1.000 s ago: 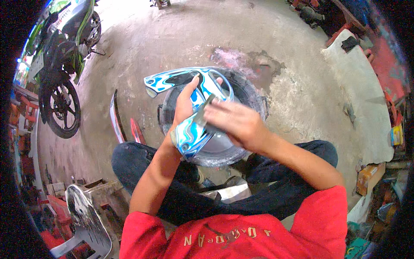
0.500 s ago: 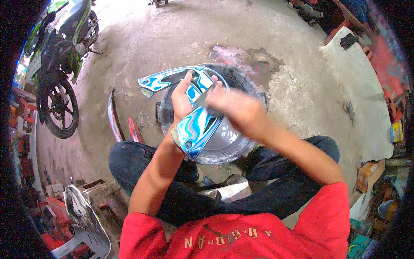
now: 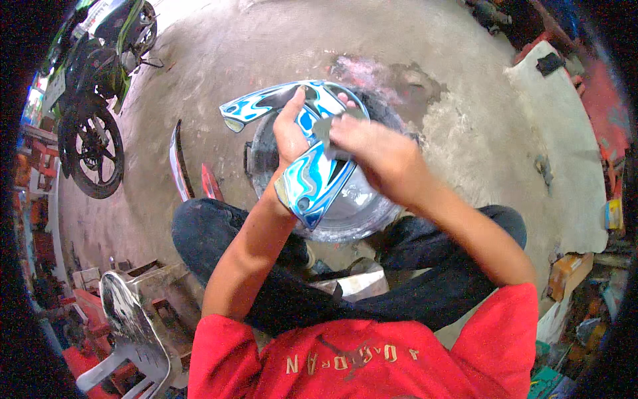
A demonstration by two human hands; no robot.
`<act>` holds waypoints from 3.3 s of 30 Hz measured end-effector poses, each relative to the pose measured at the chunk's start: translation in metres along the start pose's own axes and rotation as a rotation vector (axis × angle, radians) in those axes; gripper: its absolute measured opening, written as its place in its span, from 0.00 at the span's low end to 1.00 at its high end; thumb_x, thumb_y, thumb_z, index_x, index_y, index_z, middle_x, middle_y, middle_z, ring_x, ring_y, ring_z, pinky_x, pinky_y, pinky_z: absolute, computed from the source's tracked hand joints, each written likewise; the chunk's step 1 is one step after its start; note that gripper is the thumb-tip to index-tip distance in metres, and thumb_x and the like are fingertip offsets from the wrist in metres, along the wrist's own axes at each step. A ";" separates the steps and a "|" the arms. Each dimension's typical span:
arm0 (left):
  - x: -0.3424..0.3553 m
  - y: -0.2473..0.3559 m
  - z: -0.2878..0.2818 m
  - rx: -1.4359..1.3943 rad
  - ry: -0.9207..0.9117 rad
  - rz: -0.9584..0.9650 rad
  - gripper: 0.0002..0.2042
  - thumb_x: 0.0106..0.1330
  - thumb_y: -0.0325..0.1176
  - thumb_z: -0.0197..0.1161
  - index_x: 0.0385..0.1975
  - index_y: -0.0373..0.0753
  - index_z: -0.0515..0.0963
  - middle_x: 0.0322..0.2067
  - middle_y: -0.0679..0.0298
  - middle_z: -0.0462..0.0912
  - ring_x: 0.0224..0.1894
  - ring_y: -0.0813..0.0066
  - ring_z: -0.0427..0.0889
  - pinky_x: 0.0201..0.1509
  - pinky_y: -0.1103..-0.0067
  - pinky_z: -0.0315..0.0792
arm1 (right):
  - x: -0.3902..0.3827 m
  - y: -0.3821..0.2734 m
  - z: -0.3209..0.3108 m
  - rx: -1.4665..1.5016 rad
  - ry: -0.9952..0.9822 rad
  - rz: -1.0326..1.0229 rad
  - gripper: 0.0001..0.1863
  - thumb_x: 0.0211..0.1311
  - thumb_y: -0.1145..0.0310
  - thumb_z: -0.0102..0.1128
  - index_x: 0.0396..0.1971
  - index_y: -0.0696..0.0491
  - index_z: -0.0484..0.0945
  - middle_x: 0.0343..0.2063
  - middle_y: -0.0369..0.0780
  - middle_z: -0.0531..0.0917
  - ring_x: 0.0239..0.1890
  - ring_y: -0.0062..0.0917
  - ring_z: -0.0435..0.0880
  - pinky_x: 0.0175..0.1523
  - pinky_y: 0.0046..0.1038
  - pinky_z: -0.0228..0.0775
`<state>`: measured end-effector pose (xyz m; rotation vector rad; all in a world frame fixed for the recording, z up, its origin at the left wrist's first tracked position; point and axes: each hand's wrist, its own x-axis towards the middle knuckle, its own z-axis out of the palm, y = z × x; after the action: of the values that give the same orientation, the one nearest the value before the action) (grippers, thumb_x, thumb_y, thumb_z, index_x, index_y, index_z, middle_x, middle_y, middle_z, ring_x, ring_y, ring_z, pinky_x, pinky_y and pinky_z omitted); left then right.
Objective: The person sands a blue and white motorcycle fairing over a bucket of water using a small piece of sandpaper, dipping the fairing and the paper into the water repeatedly.
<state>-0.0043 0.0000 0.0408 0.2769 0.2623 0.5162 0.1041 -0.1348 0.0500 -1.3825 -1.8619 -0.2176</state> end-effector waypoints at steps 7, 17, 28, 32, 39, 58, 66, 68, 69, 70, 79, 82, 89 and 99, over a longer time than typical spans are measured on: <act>-0.006 0.000 0.007 0.011 0.095 0.055 0.22 0.73 0.50 0.52 0.45 0.33 0.77 0.40 0.51 0.84 0.43 0.54 0.83 0.53 0.59 0.77 | -0.008 0.003 -0.006 -0.064 -0.020 0.026 0.20 0.60 0.72 0.59 0.53 0.55 0.82 0.53 0.44 0.85 0.56 0.35 0.85 0.61 0.37 0.78; -0.006 0.005 0.006 -0.109 0.148 0.022 0.24 0.72 0.51 0.53 0.46 0.32 0.76 0.39 0.50 0.82 0.42 0.55 0.82 0.54 0.61 0.77 | -0.008 -0.052 -0.004 0.084 -0.054 -0.292 0.19 0.58 0.71 0.63 0.50 0.58 0.82 0.51 0.46 0.86 0.55 0.36 0.86 0.60 0.36 0.80; -0.012 0.004 0.019 -0.057 0.132 0.103 0.21 0.73 0.50 0.51 0.44 0.34 0.76 0.36 0.51 0.82 0.40 0.57 0.82 0.49 0.62 0.77 | 0.002 -0.012 -0.009 0.015 -0.069 -0.073 0.20 0.59 0.72 0.61 0.52 0.55 0.82 0.50 0.46 0.86 0.55 0.38 0.86 0.57 0.35 0.80; -0.010 0.012 0.006 -0.079 0.133 0.099 0.15 0.72 0.48 0.54 0.46 0.46 0.77 0.37 0.54 0.82 0.39 0.58 0.81 0.47 0.60 0.77 | -0.004 -0.030 0.003 0.024 -0.042 -0.131 0.21 0.58 0.74 0.60 0.54 0.56 0.82 0.50 0.45 0.86 0.55 0.37 0.86 0.58 0.35 0.80; 0.001 0.012 -0.016 0.035 0.003 0.192 0.18 0.73 0.45 0.54 0.53 0.40 0.74 0.40 0.48 0.81 0.43 0.52 0.81 0.52 0.57 0.76 | -0.009 -0.011 0.003 0.030 -0.013 -0.107 0.20 0.58 0.71 0.61 0.52 0.53 0.81 0.50 0.45 0.86 0.51 0.34 0.88 0.54 0.34 0.82; -0.005 0.005 0.003 -0.141 0.037 0.039 0.17 0.72 0.45 0.56 0.51 0.40 0.75 0.40 0.52 0.81 0.43 0.56 0.81 0.52 0.59 0.77 | -0.005 -0.052 0.006 0.115 0.007 -0.261 0.19 0.58 0.71 0.61 0.50 0.53 0.82 0.47 0.44 0.87 0.48 0.35 0.89 0.52 0.33 0.83; -0.004 0.006 -0.014 -0.162 0.070 0.021 0.16 0.71 0.44 0.57 0.48 0.40 0.77 0.39 0.49 0.82 0.43 0.50 0.82 0.53 0.55 0.75 | -0.009 -0.055 0.018 0.137 -0.013 -0.257 0.19 0.57 0.70 0.61 0.50 0.53 0.84 0.48 0.43 0.87 0.49 0.36 0.88 0.52 0.34 0.82; 0.002 0.010 -0.001 0.070 0.171 0.207 0.17 0.73 0.48 0.54 0.42 0.39 0.77 0.33 0.53 0.82 0.35 0.57 0.82 0.44 0.61 0.78 | -0.004 0.004 0.007 0.160 -0.046 -0.024 0.18 0.64 0.67 0.60 0.54 0.51 0.83 0.48 0.45 0.87 0.48 0.35 0.88 0.53 0.32 0.80; 0.009 0.018 -0.016 0.092 0.101 0.226 0.15 0.73 0.48 0.53 0.42 0.43 0.77 0.32 0.54 0.83 0.34 0.58 0.82 0.43 0.61 0.79 | -0.001 0.032 0.001 0.177 -0.095 0.202 0.18 0.70 0.63 0.59 0.57 0.48 0.81 0.48 0.46 0.88 0.47 0.34 0.89 0.54 0.29 0.79; 0.011 0.015 -0.012 0.040 0.125 0.194 0.15 0.73 0.48 0.53 0.41 0.42 0.77 0.32 0.54 0.82 0.35 0.58 0.82 0.43 0.63 0.79 | -0.002 0.045 -0.008 0.029 -0.109 0.468 0.16 0.71 0.67 0.56 0.55 0.49 0.82 0.46 0.46 0.88 0.44 0.33 0.89 0.51 0.30 0.80; 0.014 0.020 -0.004 0.062 0.259 0.145 0.15 0.71 0.43 0.56 0.35 0.35 0.75 0.31 0.54 0.81 0.35 0.59 0.82 0.44 0.66 0.79 | -0.185 0.185 0.133 0.501 -0.313 1.180 0.14 0.61 0.62 0.71 0.35 0.58 0.86 0.26 0.34 0.86 0.28 0.19 0.82 0.35 0.28 0.76; 0.000 0.030 -0.007 0.102 0.316 0.224 0.15 0.71 0.42 0.56 0.34 0.33 0.75 0.29 0.54 0.81 0.33 0.59 0.82 0.44 0.66 0.79 | -0.216 0.161 0.211 0.698 -0.401 1.326 0.16 0.59 0.66 0.73 0.44 0.57 0.85 0.33 0.35 0.87 0.30 0.21 0.84 0.36 0.27 0.77; -0.002 0.024 0.000 0.162 0.277 0.239 0.14 0.68 0.41 0.58 0.36 0.33 0.75 0.30 0.53 0.82 0.33 0.58 0.83 0.44 0.66 0.80 | -0.256 0.137 0.264 0.205 -0.599 1.231 0.21 0.49 0.57 0.77 0.40 0.54 0.87 0.32 0.44 0.88 0.34 0.32 0.88 0.42 0.34 0.79; 0.002 0.032 -0.014 0.190 0.250 0.200 0.13 0.68 0.41 0.59 0.35 0.35 0.76 0.31 0.53 0.82 0.33 0.56 0.84 0.43 0.64 0.81 | -0.247 0.124 0.263 0.026 -0.542 1.238 0.20 0.44 0.56 0.76 0.35 0.54 0.87 0.35 0.48 0.88 0.41 0.42 0.89 0.47 0.41 0.78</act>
<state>-0.0209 0.0304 0.0372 0.4271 0.5321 0.7260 0.1063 -0.1209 -0.3310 -2.4386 -1.0194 0.8623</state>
